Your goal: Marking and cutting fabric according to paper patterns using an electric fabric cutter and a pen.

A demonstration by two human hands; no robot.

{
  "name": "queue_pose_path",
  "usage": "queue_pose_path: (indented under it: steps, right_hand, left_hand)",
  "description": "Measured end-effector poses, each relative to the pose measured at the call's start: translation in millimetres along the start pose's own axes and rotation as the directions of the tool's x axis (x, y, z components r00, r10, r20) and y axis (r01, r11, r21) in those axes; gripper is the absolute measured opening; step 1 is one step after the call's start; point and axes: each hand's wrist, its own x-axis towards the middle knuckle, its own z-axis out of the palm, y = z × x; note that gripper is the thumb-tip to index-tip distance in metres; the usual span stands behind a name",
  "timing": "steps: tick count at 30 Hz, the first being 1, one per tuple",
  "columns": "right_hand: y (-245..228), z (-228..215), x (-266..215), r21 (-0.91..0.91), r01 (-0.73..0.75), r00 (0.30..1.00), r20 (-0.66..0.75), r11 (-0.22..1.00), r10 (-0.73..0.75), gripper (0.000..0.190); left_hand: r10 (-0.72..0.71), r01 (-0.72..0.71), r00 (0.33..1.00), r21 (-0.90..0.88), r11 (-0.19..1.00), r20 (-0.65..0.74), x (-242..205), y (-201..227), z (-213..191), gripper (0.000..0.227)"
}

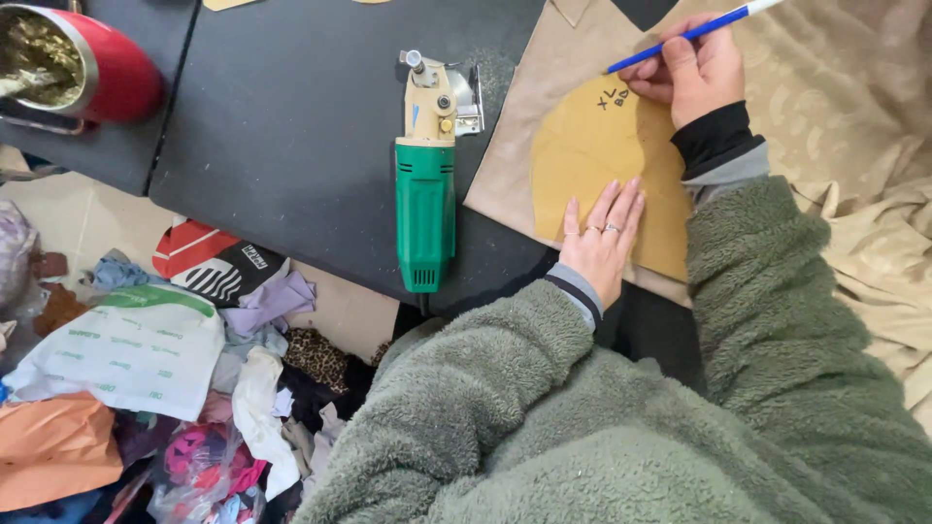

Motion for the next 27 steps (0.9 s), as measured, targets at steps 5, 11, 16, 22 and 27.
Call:
queue_pose_path:
  steps: [5,11,16,22,27]
  right_hand:
    - [-8,-15,-9,0.056,-0.006,0.992,-0.124,0.998,0.013,0.01]
    - [-36,6,-103,-0.084,0.162,0.979,-0.108,0.983,-0.17,0.008]
    - [-31,32,-163,-0.229,0.003,0.963,0.264,0.974,0.059,0.013]
    - [-27,34,-177,-0.337,0.113,0.967,0.252,0.935,-0.027,0.015]
    - [-2,-71,-248,-0.346,-0.048,0.99,0.11,0.937,0.092,0.018]
  left_hand:
    - [0.014,-0.014,1.0,-0.014,1.0,-0.011,-3,-11,0,0.082]
    - [0.068,-0.14,0.949,-0.218,0.966,-0.308,-12,-74,-5,0.044]
    - [0.008,-0.123,0.933,-0.297,0.947,-0.361,-15,-102,-20,0.039]
    - [0.065,-0.146,0.944,-0.234,0.961,-0.323,-13,-91,-20,0.056]
    - [0.024,-0.061,0.973,-0.154,0.986,-0.227,-7,-83,-16,0.069]
